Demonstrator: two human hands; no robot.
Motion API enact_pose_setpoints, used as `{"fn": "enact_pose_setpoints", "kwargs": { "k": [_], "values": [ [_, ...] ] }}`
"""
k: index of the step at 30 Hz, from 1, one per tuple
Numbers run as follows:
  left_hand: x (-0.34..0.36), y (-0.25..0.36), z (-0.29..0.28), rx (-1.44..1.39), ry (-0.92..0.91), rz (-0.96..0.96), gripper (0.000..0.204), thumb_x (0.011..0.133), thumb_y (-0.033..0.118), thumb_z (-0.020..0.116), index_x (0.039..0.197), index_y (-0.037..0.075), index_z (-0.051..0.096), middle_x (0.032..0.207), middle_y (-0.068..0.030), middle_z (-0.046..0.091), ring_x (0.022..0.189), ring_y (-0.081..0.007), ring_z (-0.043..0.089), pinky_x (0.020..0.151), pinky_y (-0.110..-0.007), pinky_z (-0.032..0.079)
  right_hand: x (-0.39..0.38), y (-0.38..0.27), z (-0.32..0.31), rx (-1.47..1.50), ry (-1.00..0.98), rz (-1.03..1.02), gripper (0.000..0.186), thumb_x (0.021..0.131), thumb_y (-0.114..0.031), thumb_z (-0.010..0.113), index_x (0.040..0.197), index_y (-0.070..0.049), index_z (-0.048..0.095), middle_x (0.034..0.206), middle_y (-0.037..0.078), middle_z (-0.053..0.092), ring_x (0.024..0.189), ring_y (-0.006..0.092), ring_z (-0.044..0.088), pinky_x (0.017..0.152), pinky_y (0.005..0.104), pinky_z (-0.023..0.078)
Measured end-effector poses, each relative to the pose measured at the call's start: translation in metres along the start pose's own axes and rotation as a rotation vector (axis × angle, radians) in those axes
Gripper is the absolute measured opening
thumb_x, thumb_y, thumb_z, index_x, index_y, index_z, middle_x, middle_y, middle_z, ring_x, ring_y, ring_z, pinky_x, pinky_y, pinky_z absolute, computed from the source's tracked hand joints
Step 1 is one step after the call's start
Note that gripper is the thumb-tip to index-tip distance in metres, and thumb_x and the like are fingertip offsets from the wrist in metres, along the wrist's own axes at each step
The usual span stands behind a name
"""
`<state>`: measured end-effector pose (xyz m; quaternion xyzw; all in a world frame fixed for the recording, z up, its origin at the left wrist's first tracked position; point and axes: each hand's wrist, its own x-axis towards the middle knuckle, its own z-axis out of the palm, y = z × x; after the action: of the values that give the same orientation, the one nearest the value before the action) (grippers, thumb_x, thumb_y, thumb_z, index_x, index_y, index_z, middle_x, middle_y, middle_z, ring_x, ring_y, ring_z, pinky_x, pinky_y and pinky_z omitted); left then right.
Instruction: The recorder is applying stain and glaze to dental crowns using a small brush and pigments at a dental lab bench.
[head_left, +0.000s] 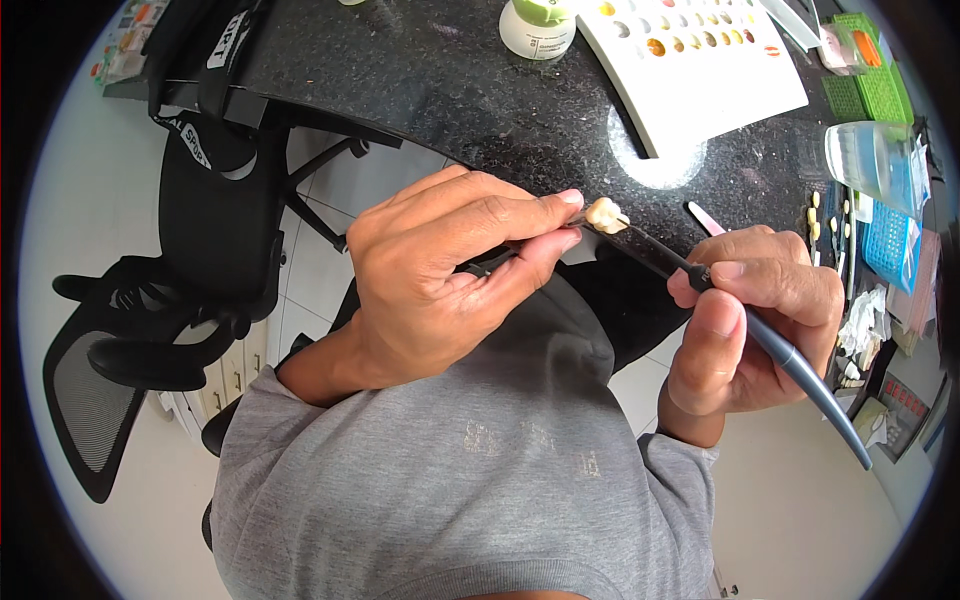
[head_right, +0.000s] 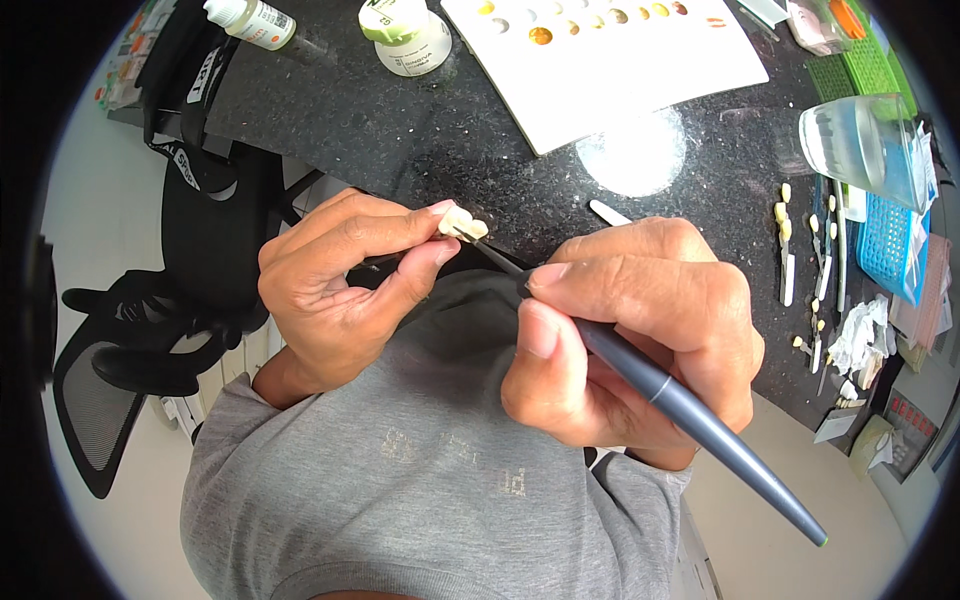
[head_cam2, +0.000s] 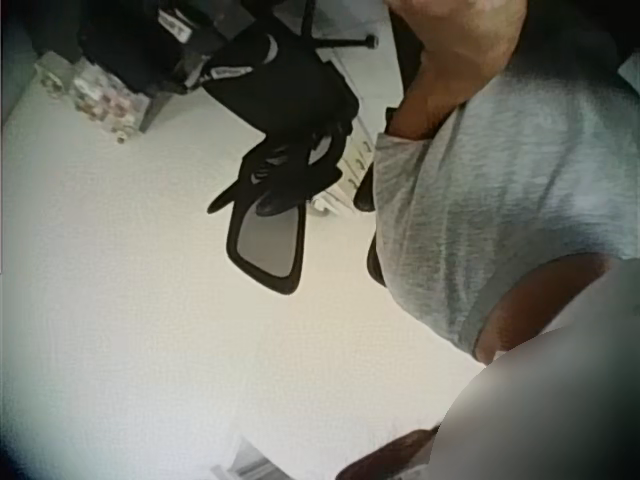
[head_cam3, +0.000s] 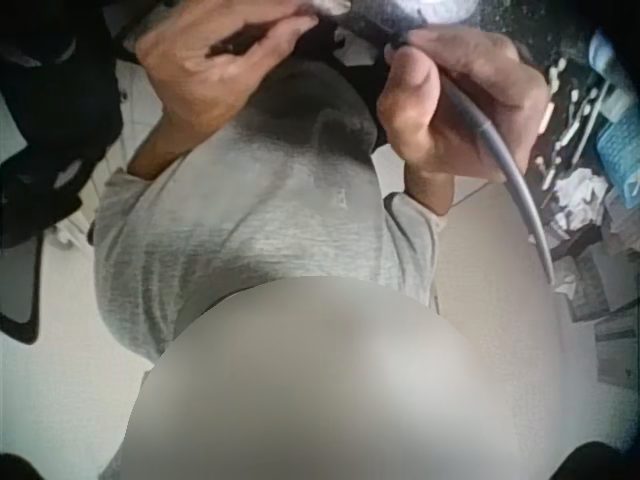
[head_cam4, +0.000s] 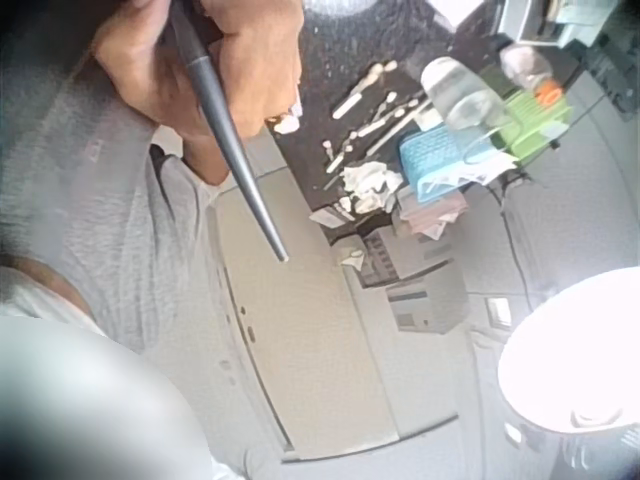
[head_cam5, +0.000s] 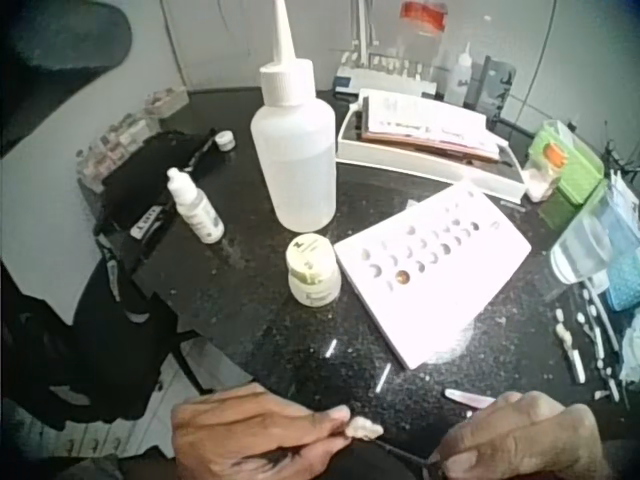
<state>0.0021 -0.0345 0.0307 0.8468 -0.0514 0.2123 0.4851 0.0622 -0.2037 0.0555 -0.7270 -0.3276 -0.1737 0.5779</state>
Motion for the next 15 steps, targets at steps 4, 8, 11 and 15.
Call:
{"fn": "enact_pose_setpoints", "kwargs": {
  "k": [4,8,11,15],
  "values": [
    [0.0002,-0.0035,0.0006,-0.010,0.006,0.025,0.021,0.066,-0.007,0.076,0.085,-0.002,0.069,0.077,-0.0120,0.070,0.067,-0.0149,0.066,0.056,-0.023,0.050,0.0010,0.0027,0.0007,0.011,-0.037,-0.017,0.020,0.085,-0.015,0.065,0.084,0.000,0.051,0.060,0.007,0.053,0.053,0.0130,0.054,0.048,0.0197,0.041],
    [0.0007,-0.0038,0.0010,-0.003,0.005,0.033,0.022,0.065,-0.008,0.075,0.085,-0.002,0.069,0.077,-0.0116,0.070,0.067,-0.0150,0.066,0.056,-0.023,0.051,0.0032,0.0024,-0.0028,-0.018,-0.109,-0.039,0.018,0.084,-0.011,0.065,0.085,0.001,0.051,0.063,0.007,0.054,0.053,0.0125,0.054,0.048,0.0190,0.043],
    [0.0007,-0.0041,0.0003,0.001,-0.002,0.032,0.022,0.065,-0.009,0.075,0.085,-0.002,0.069,0.077,-0.0116,0.070,0.067,-0.0152,0.066,0.057,-0.023,0.051,0.0027,0.0020,-0.0049,-0.009,-0.163,-0.012,0.017,0.084,-0.009,0.064,0.085,0.001,0.051,0.065,0.008,0.053,0.054,0.0121,0.054,0.047,0.0189,0.043],
    [0.0004,-0.0083,0.0061,0.007,0.092,0.059,0.021,0.064,-0.001,0.078,0.083,0.005,0.071,0.070,-0.0033,0.068,0.058,-0.0121,0.062,0.049,-0.021,0.044,0.0047,0.0009,-0.0056,-0.027,-0.190,-0.034,0.017,0.084,-0.009,0.064,0.085,0.001,0.051,0.065,0.008,0.054,0.054,0.0117,0.054,0.047,0.0195,0.044]
  ]
}}
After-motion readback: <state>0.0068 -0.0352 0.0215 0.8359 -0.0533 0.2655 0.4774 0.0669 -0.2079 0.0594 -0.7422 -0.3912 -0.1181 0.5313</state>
